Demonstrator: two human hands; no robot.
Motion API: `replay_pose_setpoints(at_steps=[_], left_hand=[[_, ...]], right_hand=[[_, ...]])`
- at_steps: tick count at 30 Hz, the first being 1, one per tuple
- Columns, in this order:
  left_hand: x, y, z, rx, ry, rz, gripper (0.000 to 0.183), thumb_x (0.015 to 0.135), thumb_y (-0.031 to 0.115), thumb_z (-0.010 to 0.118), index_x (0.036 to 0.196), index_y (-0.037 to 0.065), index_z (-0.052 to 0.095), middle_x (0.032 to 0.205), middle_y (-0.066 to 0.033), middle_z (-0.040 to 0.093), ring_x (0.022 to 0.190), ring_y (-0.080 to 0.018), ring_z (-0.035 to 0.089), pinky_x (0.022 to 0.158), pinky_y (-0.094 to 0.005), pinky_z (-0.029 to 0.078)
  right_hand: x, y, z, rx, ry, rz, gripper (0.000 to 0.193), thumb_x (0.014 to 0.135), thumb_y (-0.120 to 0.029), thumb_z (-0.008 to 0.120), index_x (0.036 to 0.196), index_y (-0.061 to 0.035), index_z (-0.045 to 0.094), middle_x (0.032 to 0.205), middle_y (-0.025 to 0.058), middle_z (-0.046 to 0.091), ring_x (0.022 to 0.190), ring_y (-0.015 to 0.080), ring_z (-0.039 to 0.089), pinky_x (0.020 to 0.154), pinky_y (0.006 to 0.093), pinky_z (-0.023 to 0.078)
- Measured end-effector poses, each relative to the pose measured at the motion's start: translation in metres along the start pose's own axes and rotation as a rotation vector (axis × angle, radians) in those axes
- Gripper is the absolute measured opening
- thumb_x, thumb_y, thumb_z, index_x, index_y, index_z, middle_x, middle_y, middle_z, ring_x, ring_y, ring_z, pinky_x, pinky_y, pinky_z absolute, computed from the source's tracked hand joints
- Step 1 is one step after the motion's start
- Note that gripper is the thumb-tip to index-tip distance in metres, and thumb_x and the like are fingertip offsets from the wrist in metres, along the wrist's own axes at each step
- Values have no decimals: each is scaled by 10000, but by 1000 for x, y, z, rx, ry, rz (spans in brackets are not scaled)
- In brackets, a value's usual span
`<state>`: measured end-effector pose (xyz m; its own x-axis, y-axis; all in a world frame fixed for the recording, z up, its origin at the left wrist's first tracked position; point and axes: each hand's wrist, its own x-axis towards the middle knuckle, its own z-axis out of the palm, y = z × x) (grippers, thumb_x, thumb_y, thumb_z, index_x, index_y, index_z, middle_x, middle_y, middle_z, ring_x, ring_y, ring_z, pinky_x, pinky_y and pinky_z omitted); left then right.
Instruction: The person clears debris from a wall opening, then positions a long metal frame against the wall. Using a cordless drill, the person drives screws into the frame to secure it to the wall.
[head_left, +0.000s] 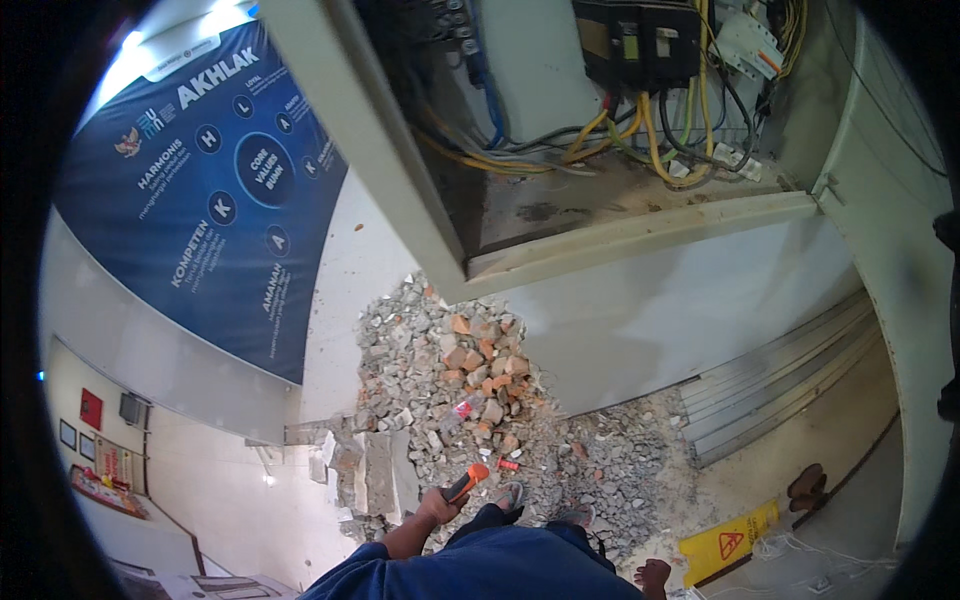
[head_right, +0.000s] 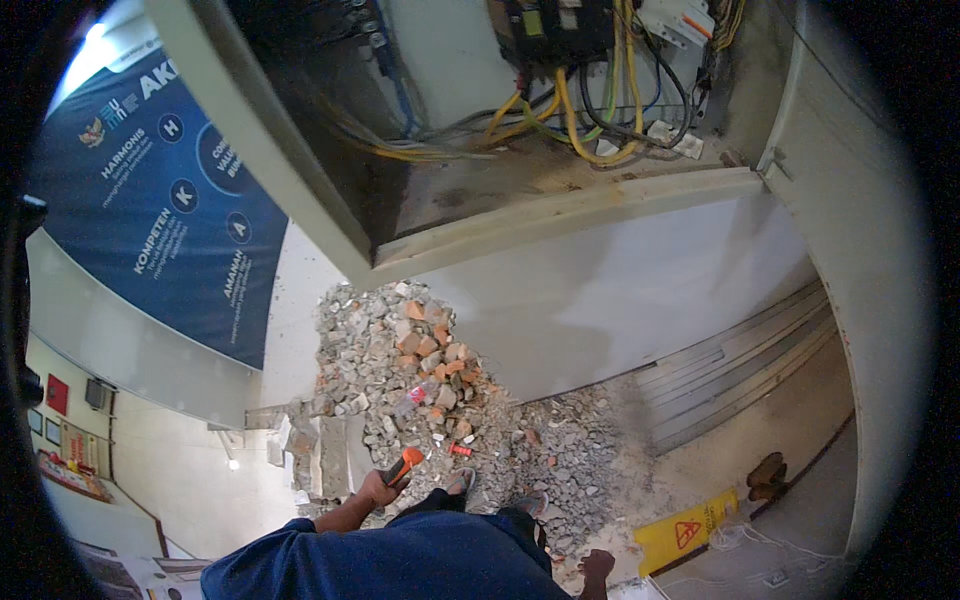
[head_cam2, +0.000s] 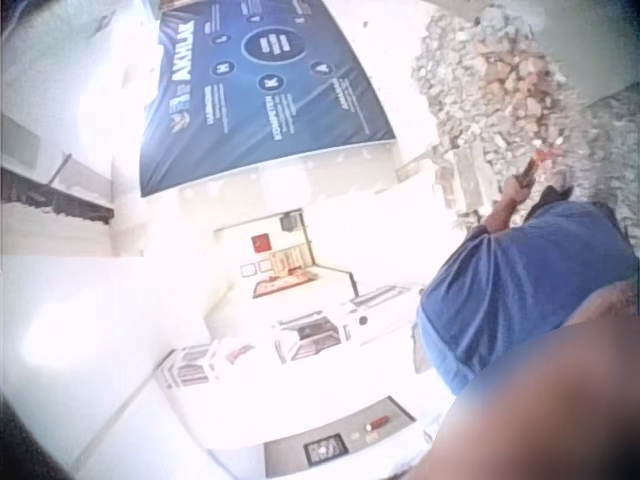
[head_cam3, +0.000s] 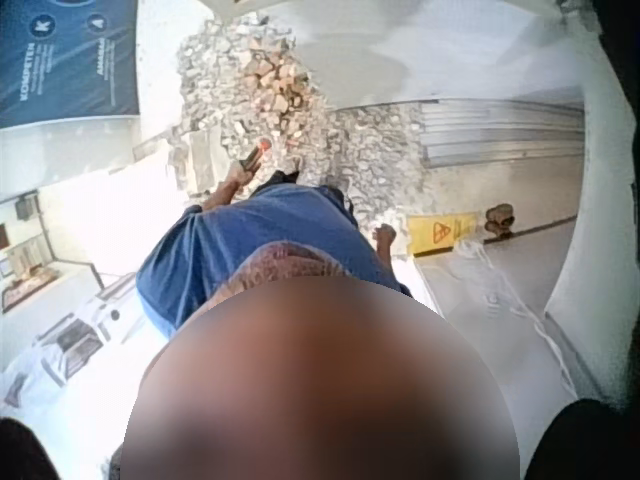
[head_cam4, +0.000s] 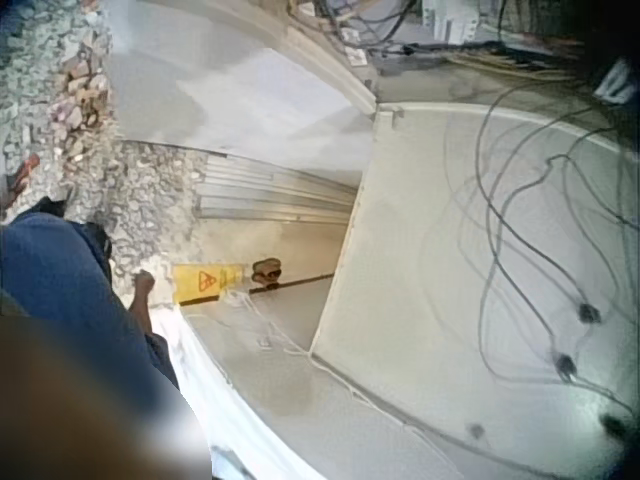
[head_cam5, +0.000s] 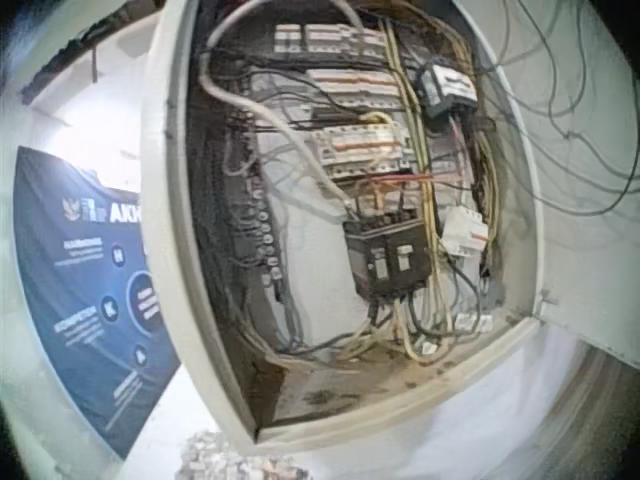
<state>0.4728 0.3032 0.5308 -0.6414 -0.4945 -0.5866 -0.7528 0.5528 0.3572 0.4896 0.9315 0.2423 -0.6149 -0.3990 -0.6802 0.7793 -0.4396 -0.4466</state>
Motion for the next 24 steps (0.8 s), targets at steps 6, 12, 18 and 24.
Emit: replay_pose_setpoints(at_steps=[6, 12, 18, 24], left_hand=[[43, -11, -27, -64, -55, 49, 560, 799, 572, 737, 976, 40, 746, 924, -258, 718, 936, -389, 710, 808, -439, 550], [105, -49, -34, -61, -141, 86, 698, 756, 621, 762, 1000, -33, 725, 954, -254, 722, 961, -370, 711, 823, -428, 548], [149, -87, -31, -132, -92, 210, 707, 713, 554, 845, 979, -86, 705, 947, -252, 717, 917, -345, 717, 797, -405, 551], [156, -99, -33, 45, -197, 216, 785, 685, 642, 818, 910, -101, 697, 932, -247, 710, 943, -352, 719, 788, -413, 555]], right_hand=[[-28, -17, 90, -412, 717, -2, 204, 955, -171, 573, 867, 8, 616, 687, 152, 695, 459, 232, 642, 373, 349, 519], [-37, -35, 204, -542, 813, -198, 224, 961, -174, 587, 943, 39, 655, 665, 158, 682, 450, 215, 638, 386, 337, 533], [-70, 0, 250, -626, 905, -217, 146, 935, -123, 618, 938, 13, 671, 673, 156, 688, 486, 216, 659, 408, 354, 547], [-119, 60, 240, -1356, 622, -110, 230, 930, -228, 622, 790, -52, 670, 700, 102, 716, 518, 215, 686, 432, 345, 546]])
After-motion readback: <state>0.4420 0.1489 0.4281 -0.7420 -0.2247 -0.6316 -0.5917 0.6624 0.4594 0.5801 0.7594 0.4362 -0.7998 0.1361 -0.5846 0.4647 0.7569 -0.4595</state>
